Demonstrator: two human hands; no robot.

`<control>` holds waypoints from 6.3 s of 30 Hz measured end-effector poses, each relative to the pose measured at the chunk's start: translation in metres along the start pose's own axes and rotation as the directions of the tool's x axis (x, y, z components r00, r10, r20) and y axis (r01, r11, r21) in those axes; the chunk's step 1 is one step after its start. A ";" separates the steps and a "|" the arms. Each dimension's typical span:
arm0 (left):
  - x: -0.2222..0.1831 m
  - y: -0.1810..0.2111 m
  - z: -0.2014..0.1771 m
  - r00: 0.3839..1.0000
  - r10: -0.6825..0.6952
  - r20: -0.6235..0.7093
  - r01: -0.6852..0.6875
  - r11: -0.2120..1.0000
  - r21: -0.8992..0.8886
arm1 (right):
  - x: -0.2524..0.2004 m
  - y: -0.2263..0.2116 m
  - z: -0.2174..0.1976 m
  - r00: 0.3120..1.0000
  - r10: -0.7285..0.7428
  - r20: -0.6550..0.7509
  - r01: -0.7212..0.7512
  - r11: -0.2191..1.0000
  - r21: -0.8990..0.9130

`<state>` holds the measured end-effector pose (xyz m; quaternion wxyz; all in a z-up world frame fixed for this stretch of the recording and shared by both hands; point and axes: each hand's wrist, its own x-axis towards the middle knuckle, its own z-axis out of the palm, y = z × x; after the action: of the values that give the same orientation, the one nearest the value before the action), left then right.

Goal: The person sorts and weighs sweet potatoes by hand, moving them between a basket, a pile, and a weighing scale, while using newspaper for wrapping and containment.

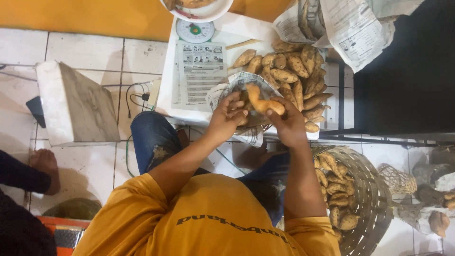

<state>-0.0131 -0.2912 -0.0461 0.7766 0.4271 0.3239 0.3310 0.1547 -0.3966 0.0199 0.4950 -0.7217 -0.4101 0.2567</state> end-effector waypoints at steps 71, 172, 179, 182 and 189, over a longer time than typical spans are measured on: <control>0.013 -0.036 -0.007 0.996 -0.048 -0.074 0.041 0.995 -0.088 | -0.066 0.028 0.039 0.820 0.497 -0.286 -0.497 0.864 0.075; 0.096 -0.054 -0.099 0.760 0.435 -0.483 0.447 0.189 0.874 | 0.226 -0.036 0.124 0.708 -0.274 -0.651 0.444 0.889 0.109; 0.097 -0.054 -0.099 0.736 0.477 -0.479 0.428 0.220 0.877 | 0.287 -0.056 0.146 0.796 -0.583 -0.164 0.561 0.812 -0.164; 0.096 -0.049 -0.099 0.734 0.472 -0.489 0.436 0.226 0.871 | 0.294 -0.080 0.164 0.779 -0.615 0.120 0.623 0.738 -0.260; 0.096 -0.040 -0.099 0.795 0.353 -0.494 0.471 0.153 0.868 | 0.307 -0.108 0.200 0.770 -0.426 0.475 0.637 0.562 -0.528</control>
<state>-0.0263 -0.1872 -0.1445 0.1698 0.6799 0.7032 0.1203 0.1260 -0.0177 0.0551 0.1926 -0.6412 -0.7420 0.0344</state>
